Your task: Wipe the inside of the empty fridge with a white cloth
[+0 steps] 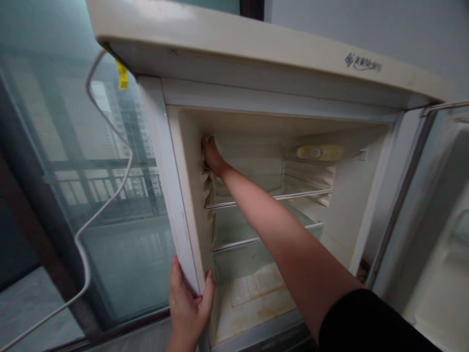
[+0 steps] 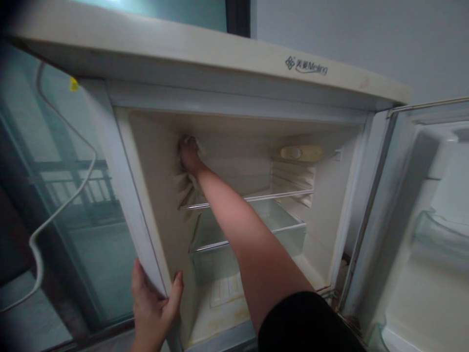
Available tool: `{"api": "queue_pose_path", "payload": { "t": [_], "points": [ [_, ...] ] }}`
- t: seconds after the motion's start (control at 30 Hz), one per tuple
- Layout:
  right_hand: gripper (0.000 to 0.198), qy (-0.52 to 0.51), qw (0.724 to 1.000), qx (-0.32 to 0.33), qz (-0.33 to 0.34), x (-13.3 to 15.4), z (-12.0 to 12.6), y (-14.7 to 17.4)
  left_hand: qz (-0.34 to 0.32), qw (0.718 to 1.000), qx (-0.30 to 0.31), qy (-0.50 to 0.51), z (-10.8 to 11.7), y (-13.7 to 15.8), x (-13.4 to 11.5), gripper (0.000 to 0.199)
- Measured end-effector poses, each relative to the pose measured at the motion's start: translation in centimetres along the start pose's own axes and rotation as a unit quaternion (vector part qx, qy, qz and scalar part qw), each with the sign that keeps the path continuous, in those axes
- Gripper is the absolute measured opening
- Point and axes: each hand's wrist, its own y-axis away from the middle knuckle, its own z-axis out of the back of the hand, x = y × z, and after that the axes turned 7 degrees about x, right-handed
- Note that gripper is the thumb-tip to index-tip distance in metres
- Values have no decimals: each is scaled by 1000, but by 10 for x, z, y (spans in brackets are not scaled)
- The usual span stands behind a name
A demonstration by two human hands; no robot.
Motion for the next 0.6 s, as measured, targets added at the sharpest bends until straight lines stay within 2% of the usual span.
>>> {"api": "queue_pose_path", "payload": {
  "t": [0.1,0.2,0.3,0.37,0.43,0.5,0.53,0.6],
  "points": [
    [54,-30,994,-93,-40,1,-4,7,8,1000,7,2,0,1,1,104],
    [47,-55,982,-139,-112,6,-9,24,14,1000,13,7,0,1,0,104],
    [26,-96,969,-130,-185,15,-9,47,-4,1000,3,-1,1,-1,-1,104],
    [13,-138,961,-90,-220,27,-2,60,-11,1000,-1,-1,1,-3,-2,105],
    [14,-190,948,-26,-254,41,14,70,-3,1000,6,5,2,-3,-3,104],
    [22,-213,940,15,-267,56,42,77,2,1000,9,4,2,-3,-4,104],
    [28,-202,945,10,-256,62,59,79,6,1000,9,3,2,-3,-4,103],
    [45,-115,971,-62,-202,69,97,85,30,999,7,15,2,-2,-3,104]
  ]
}}
